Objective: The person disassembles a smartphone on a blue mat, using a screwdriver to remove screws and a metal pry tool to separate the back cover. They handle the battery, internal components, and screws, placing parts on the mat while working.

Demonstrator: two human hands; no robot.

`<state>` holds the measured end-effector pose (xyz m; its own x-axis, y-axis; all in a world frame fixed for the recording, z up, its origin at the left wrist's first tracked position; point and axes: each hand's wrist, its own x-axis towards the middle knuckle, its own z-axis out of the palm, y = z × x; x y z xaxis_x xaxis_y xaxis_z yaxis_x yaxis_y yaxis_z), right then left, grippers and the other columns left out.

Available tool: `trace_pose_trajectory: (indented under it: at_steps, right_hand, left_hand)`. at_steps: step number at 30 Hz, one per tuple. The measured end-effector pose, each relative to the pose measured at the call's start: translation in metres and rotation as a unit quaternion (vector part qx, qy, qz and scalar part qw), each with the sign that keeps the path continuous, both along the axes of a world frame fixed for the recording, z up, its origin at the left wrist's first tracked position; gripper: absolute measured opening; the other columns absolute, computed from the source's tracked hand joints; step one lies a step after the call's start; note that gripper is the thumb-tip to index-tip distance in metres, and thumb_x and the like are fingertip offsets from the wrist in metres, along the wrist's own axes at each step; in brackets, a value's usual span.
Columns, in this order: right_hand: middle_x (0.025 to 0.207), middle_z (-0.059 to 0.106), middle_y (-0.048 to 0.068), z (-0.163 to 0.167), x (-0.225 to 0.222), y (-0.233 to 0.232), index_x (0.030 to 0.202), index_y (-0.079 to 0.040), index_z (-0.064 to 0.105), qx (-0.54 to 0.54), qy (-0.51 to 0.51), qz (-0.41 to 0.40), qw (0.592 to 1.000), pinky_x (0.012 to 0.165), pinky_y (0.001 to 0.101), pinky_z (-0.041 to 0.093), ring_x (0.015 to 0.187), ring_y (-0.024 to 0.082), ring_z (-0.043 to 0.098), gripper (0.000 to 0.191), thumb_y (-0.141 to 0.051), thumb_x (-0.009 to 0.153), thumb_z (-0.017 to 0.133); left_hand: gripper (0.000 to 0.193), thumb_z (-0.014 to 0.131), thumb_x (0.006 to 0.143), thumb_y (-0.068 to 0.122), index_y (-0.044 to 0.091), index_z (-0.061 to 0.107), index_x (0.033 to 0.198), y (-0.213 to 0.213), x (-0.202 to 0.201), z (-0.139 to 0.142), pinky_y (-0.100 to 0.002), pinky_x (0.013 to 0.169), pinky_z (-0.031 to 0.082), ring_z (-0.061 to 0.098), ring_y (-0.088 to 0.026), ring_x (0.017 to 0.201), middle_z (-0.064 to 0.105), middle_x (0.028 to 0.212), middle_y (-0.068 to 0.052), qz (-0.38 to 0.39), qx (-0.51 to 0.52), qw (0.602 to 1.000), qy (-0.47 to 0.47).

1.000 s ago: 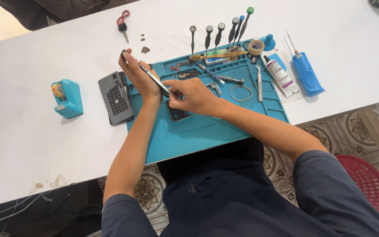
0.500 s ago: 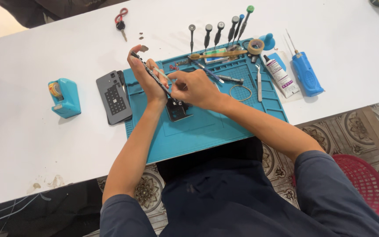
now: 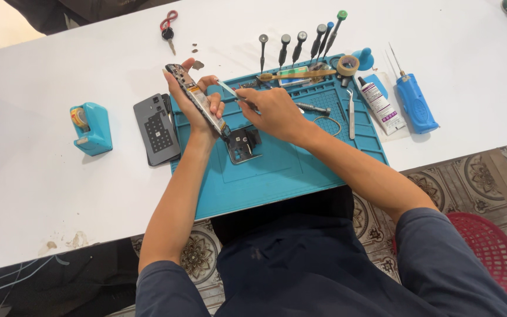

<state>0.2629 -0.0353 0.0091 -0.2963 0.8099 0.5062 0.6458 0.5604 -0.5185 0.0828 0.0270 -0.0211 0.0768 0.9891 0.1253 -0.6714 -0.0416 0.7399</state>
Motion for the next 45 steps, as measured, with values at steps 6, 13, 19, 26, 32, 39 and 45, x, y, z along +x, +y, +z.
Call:
trace_pose_trajectory:
  at_steps: [6,13,19,26,32,39,45]
  right_hand:
    - [0.06,0.064,0.014,-0.003,0.001,0.003,0.114,0.0,0.072,0.023,-0.018,-0.009,1.0,0.048,0.039,0.044,0.046,0.027,0.059,0.022,-0.015,0.099,0.068]
    - [0.058,0.063,0.012,-0.01,0.002,0.008,0.114,-0.001,0.071,0.051,-0.025,-0.029,0.998,0.046,0.0393,0.042,0.045,0.026,0.058,0.022,-0.018,0.101,0.066]
    - [0.053,0.059,0.01,-0.012,0.002,0.01,0.113,-0.004,0.071,0.043,-0.039,-0.052,0.997,0.043,0.0403,0.04,0.042,0.026,0.056,0.021,-0.021,0.102,0.066]
    - [0.056,0.061,0.009,-0.014,0.003,0.011,0.114,-0.007,0.072,0.063,-0.054,-0.054,0.995,0.044,0.0382,0.042,0.044,0.024,0.058,0.022,-0.024,0.101,0.068]
    - [0.052,0.06,0.007,-0.014,0.004,0.011,0.111,-0.012,0.074,0.07,-0.08,-0.085,0.991,0.044,0.0395,0.041,0.043,0.025,0.057,0.02,-0.028,0.098,0.071]
    - [0.051,0.059,0.004,-0.013,0.008,0.012,0.103,-0.017,0.077,0.094,-0.095,-0.119,0.984,0.043,0.0384,0.04,0.044,0.021,0.057,0.017,-0.033,0.097,0.073]
    - [0.07,0.071,0.003,-0.006,0.011,0.014,0.098,-0.013,0.078,0.14,-0.083,-0.109,0.981,0.058,0.0378,0.048,0.067,0.02,0.067,0.019,-0.032,0.094,0.078]
  left_hand:
    - [0.08,0.033,0.094,0.077,0.013,0.044,0.142,-0.001,-0.001,0.002,-0.022,0.03,0.035,0.046,-0.009,0.037,0.067,0.091,-0.02,0.007,0.009,1.0,0.004]
    - [0.079,0.032,0.094,0.076,0.014,0.044,0.141,-0.001,0.0,0.003,-0.022,0.028,0.035,0.047,-0.009,0.036,0.069,0.092,-0.023,0.002,0.011,1.0,-0.003]
    - [0.076,0.031,0.095,0.076,0.015,0.045,0.138,-0.002,0.0,0.003,-0.021,0.029,0.034,0.045,-0.008,0.037,0.068,0.096,-0.022,-0.006,0.0,1.0,0.0]
    - [0.075,0.032,0.096,0.076,0.013,0.045,0.135,-0.003,0.001,0.002,-0.021,0.029,0.034,0.045,-0.008,0.038,0.064,0.093,-0.018,-0.019,0.002,1.0,-0.013]
    - [0.075,0.033,0.095,0.075,0.012,0.044,0.135,-0.003,0.002,0.003,-0.021,0.029,0.035,0.046,-0.009,0.039,0.063,0.092,-0.017,-0.016,0.007,1.0,-0.001]
    - [0.077,0.033,0.095,0.076,0.011,0.044,0.136,-0.007,0.004,0.007,-0.021,0.031,0.035,0.045,-0.008,0.04,0.064,0.094,-0.017,-0.011,0.006,1.0,0.019]
    - [0.078,0.033,0.095,0.077,0.011,0.045,0.135,-0.011,0.001,0.011,-0.022,0.032,0.033,0.042,-0.008,0.041,0.063,0.095,-0.018,-0.027,-0.004,1.0,0.014]
